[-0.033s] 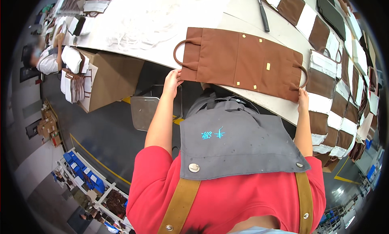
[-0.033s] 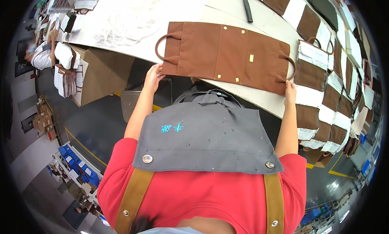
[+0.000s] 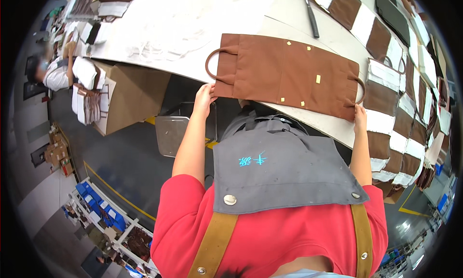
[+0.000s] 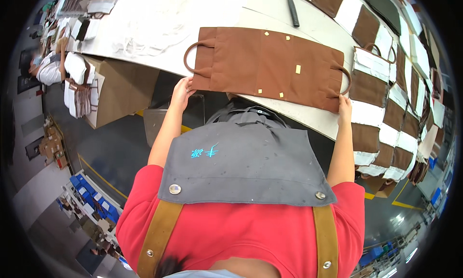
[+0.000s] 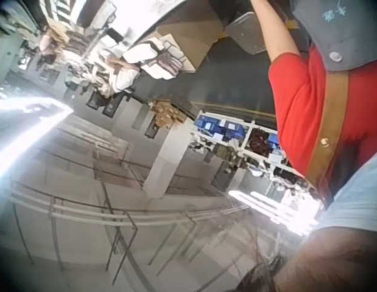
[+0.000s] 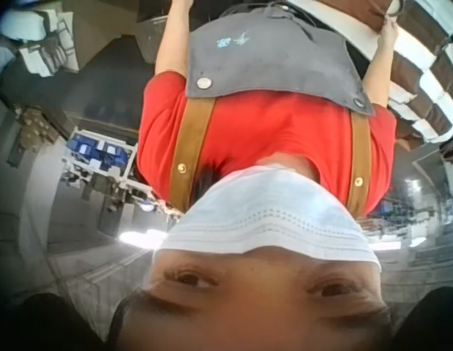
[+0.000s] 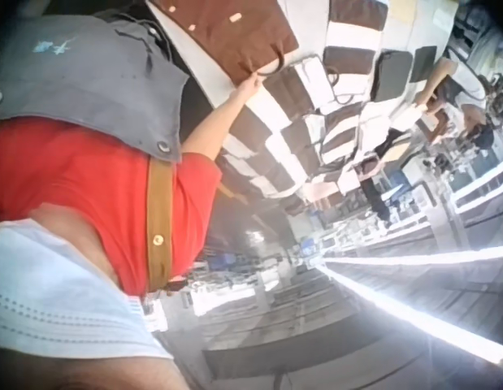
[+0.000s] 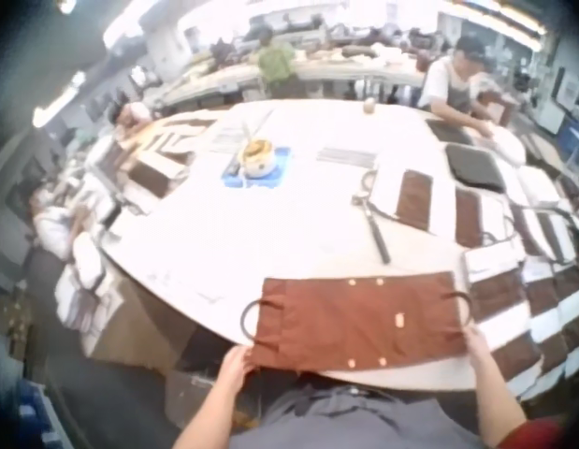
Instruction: The person assembles a brown and white striped tote bag by hand. They align the bag's edges, insert a white elastic strap into the top hem, and use a hammer to secure the strap in place. The person then flips the bag over to inspect the finished side.
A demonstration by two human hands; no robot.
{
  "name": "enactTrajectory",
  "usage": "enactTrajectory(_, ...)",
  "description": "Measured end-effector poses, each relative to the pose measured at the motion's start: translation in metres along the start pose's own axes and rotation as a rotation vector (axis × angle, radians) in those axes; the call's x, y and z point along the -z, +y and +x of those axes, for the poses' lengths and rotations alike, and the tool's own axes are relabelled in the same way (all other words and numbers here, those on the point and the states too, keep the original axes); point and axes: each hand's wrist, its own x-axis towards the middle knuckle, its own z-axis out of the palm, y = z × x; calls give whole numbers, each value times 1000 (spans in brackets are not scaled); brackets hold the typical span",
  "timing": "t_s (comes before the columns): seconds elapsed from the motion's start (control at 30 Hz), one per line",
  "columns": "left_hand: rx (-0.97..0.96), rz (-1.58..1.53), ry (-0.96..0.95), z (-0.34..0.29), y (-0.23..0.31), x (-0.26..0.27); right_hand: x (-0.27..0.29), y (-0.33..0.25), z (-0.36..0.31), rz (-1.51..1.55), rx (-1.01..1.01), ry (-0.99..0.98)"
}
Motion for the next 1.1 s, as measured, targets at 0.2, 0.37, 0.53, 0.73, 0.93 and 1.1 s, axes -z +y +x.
enactTrajectory(0.2,-79,200,83,17,2,-4,17,11,25,66,-103,-18)
enactTrajectory(0.37,-112,146,123,23,25,-13,4,-12,15,272,-184,34)
enactTrajectory(0.53,-27,180,125,34,37,-22,18,-10,29,216,-147,1)
enactTrajectory(0.73,-124,313,118,79,31,3,11,-43,8,103,-136,18)
enactTrajectory(0.93,-166,635,88,112,49,35,-11,-106,-36,127,25,161)
enactTrajectory(1.1,-280,1042,14,94,86,15,-1,-119,-56,137,112,89)
